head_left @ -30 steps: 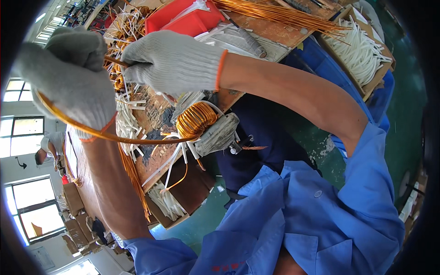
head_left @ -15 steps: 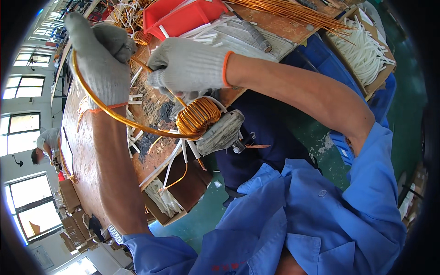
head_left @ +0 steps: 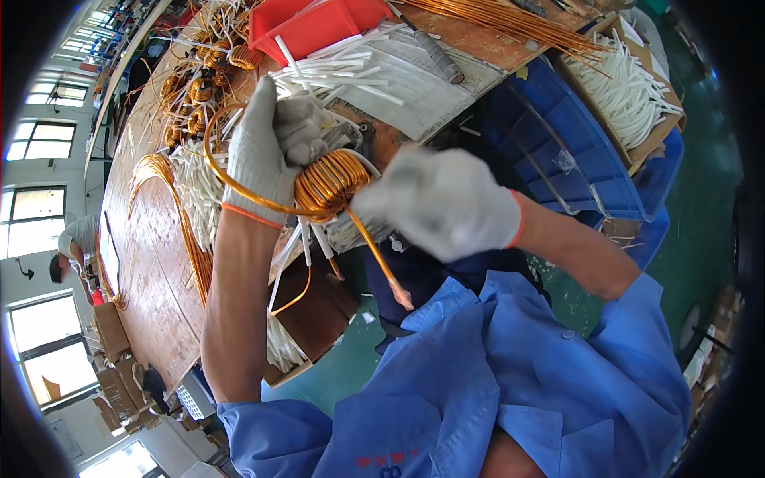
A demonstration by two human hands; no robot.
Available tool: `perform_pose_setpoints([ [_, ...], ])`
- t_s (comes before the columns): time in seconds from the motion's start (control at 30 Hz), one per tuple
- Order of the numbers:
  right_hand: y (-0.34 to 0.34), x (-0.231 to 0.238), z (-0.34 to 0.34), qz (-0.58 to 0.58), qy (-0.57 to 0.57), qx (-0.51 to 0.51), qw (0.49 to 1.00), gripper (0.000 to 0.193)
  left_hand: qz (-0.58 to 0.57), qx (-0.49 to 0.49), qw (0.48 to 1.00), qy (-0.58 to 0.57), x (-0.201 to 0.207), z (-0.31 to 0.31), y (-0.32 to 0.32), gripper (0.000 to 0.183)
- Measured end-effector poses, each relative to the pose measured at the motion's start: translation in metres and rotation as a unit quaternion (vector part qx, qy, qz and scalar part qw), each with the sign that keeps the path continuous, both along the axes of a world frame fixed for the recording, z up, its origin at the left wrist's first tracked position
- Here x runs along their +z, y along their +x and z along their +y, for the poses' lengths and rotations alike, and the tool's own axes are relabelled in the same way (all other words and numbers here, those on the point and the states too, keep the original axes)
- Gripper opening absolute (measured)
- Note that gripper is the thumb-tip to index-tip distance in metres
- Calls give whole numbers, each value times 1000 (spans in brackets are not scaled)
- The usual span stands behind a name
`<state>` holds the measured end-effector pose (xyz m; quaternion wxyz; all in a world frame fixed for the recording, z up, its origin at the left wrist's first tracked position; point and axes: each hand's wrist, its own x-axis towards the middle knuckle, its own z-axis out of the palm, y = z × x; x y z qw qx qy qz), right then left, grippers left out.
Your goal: The recorder is winding and securing copper wire around a transformer core at a workstation.
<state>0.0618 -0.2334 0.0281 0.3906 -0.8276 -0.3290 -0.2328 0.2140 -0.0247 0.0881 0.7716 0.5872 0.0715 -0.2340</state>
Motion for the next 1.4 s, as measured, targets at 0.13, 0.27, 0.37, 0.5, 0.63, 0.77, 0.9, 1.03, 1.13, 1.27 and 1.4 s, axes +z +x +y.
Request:
perform_pose_setpoints([
  [0.13,-12,15,22,-21,-73,-10,997,16,-55,-38,997,-37,10,11,-15,39],
  [0.27,-52,74,-16,202,406,166,876,18,-487,-112,841,208,-22,61,-67,11],
  [0.37,-119,106,-113,325,505,192,777,28,-546,-47,802,236,-35,48,-104,41],
  [0.5,-92,81,-33,222,460,47,859,36,-495,59,823,271,-40,22,-120,77],
  [0.63,-62,33,22,157,309,48,937,59,-486,17,810,326,-29,22,-115,80],
  [0.77,-50,9,40,276,545,192,768,71,-476,42,804,355,-31,17,-118,66],
  [0.9,-115,2,55,324,628,131,696,71,-456,55,818,345,-34,16,-119,55],
  [1.03,-120,-46,67,245,568,130,775,66,-575,46,724,378,-45,12,-106,34],
  [1.13,-127,-48,81,276,564,125,768,55,-581,27,722,376,-39,6,-98,22],
  [1.27,-128,-10,46,246,652,138,704,57,-534,36,763,362,-30,4,-100,23],
  [1.4,-119,24,-3,295,655,117,686,64,-566,-82,723,386,-13,28,-90,52],
])
